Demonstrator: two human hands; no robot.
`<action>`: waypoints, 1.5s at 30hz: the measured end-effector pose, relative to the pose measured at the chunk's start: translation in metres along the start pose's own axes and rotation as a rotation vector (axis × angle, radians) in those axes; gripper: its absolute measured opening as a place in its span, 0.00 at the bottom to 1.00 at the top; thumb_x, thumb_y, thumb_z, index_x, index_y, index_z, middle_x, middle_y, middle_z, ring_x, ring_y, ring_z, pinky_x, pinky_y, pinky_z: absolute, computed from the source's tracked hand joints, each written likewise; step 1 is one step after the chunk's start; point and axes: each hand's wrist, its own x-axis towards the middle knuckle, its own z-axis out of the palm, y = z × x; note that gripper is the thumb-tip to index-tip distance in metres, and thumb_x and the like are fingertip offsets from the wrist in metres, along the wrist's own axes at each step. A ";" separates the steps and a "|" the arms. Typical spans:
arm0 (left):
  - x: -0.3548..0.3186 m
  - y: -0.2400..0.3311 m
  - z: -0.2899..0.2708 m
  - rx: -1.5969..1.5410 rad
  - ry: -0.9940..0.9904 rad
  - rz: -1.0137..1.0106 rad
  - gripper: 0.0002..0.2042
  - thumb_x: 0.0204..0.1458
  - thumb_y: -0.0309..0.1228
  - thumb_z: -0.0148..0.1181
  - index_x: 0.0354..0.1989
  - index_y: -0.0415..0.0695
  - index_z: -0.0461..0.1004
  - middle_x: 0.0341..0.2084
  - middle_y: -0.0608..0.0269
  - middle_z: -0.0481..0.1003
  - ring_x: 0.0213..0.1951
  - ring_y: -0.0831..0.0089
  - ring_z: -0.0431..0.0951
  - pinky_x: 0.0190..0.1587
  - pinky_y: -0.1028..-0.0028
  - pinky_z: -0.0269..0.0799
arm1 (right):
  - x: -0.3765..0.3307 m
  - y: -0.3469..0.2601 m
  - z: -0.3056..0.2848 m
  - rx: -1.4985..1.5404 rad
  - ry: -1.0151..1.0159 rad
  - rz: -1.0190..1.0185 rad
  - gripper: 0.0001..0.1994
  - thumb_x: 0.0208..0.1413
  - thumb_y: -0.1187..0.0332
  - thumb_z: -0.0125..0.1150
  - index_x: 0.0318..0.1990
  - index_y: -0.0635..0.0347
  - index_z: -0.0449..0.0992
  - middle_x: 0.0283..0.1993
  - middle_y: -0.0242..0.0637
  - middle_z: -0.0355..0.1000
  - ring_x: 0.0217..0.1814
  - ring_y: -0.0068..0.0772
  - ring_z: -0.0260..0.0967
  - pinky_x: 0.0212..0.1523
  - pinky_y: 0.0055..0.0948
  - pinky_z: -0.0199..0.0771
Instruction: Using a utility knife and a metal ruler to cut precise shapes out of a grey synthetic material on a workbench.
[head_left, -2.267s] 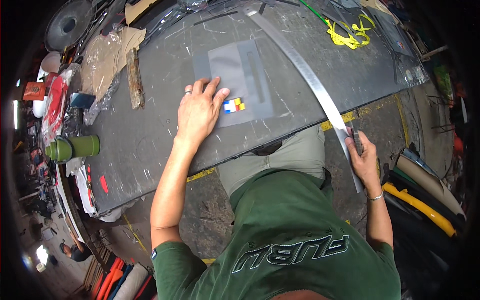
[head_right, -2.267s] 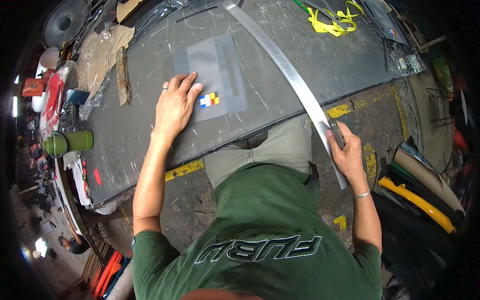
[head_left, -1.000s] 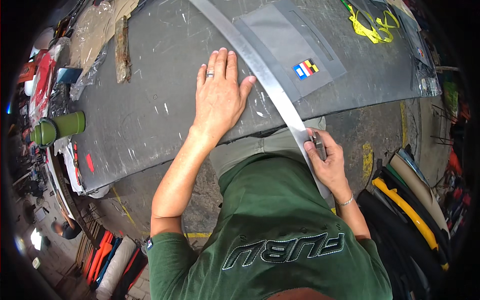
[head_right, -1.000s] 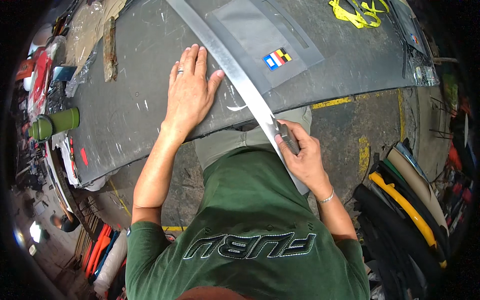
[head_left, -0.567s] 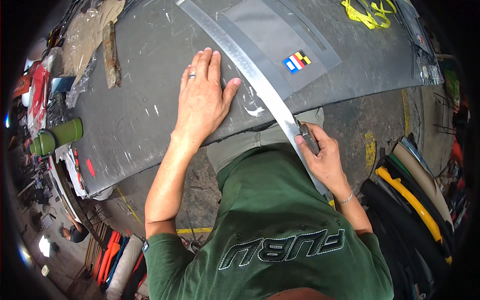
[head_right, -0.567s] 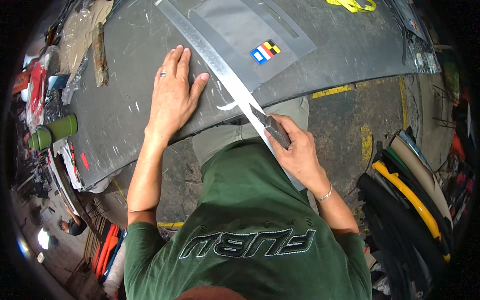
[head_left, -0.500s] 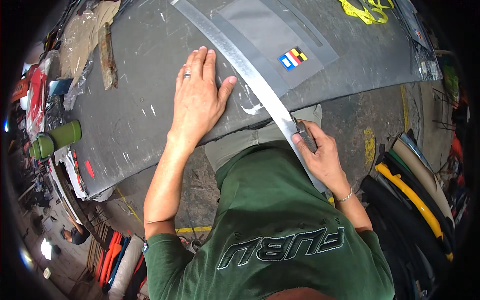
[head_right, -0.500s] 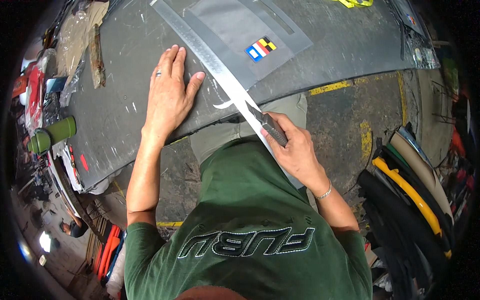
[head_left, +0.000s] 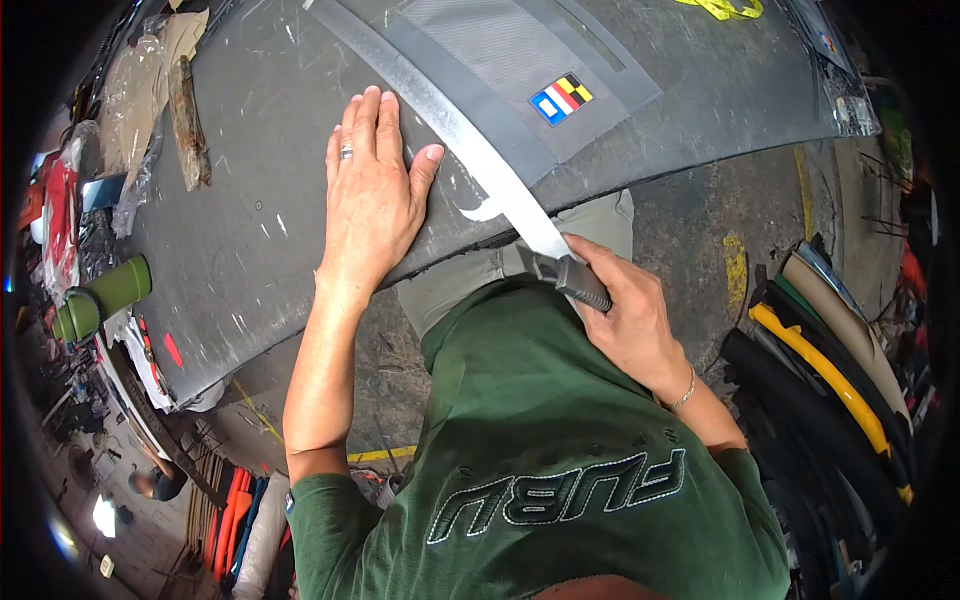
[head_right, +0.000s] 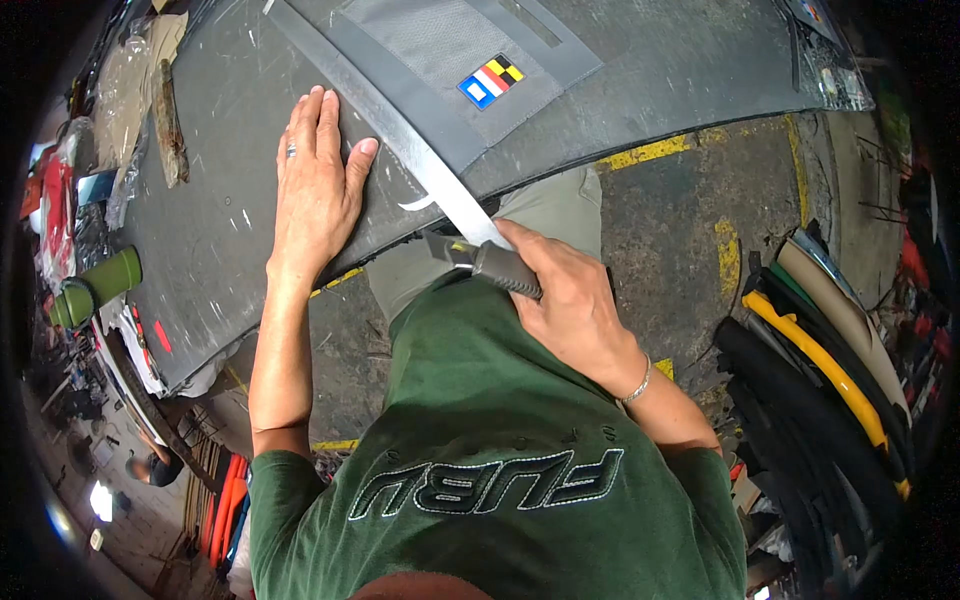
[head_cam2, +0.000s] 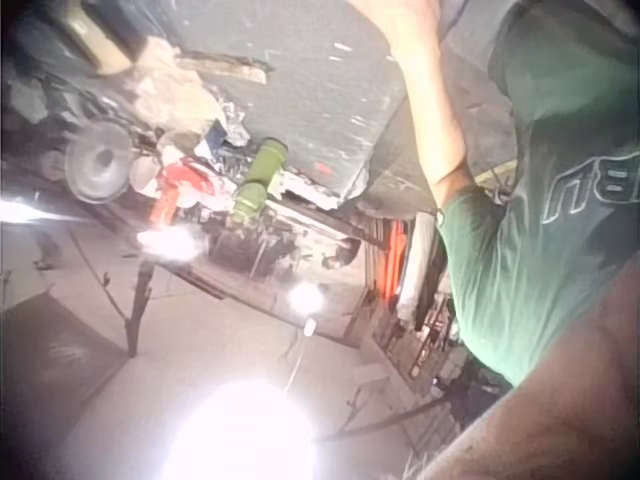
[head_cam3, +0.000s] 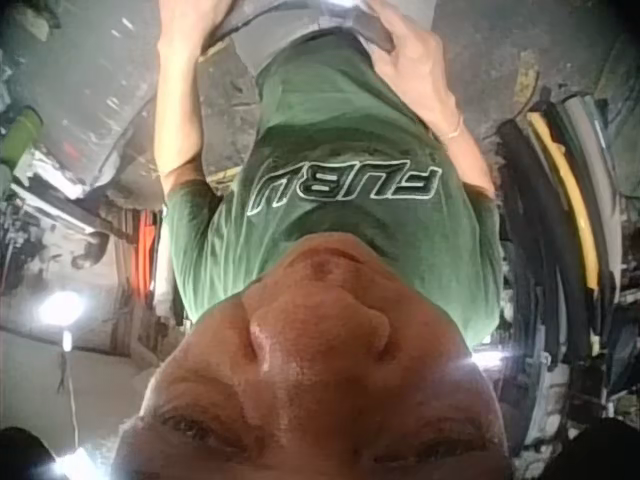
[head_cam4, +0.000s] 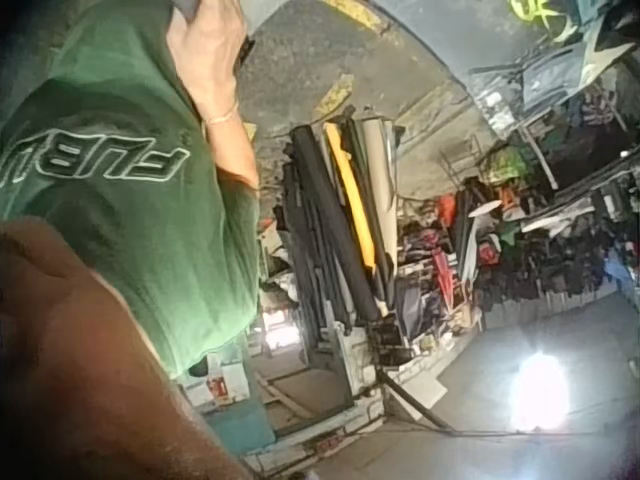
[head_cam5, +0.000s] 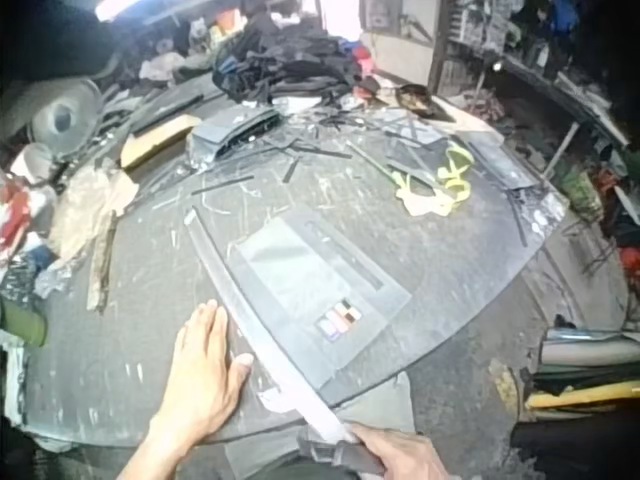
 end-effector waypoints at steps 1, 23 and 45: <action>0.000 0.000 0.000 0.000 -0.002 -0.002 0.34 0.68 0.48 0.53 0.71 0.30 0.59 0.71 0.40 0.59 0.74 0.46 0.56 0.74 0.48 0.51 | 0.001 0.001 -0.001 0.066 -0.022 0.081 0.26 0.49 0.83 0.66 0.60 0.65 0.75 0.46 0.50 0.80 0.42 0.49 0.81 0.44 0.34 0.79; 0.040 -0.015 -0.002 -0.216 0.037 -0.009 0.39 0.60 0.53 0.63 0.68 0.31 0.64 0.68 0.38 0.62 0.68 0.43 0.66 0.69 0.52 0.65 | 0.014 0.009 -0.011 0.332 -0.116 0.583 0.15 0.67 0.60 0.64 0.50 0.63 0.80 0.39 0.30 0.78 0.42 0.20 0.70 0.47 0.25 0.70; 0.033 -0.013 0.012 -0.166 0.059 -0.010 0.45 0.57 0.60 0.64 0.71 0.34 0.62 0.71 0.33 0.56 0.75 0.39 0.52 0.75 0.49 0.53 | 0.030 0.022 0.005 0.514 -0.068 0.591 0.15 0.64 0.61 0.69 0.46 0.65 0.81 0.36 0.25 0.76 0.39 0.16 0.67 0.42 0.22 0.69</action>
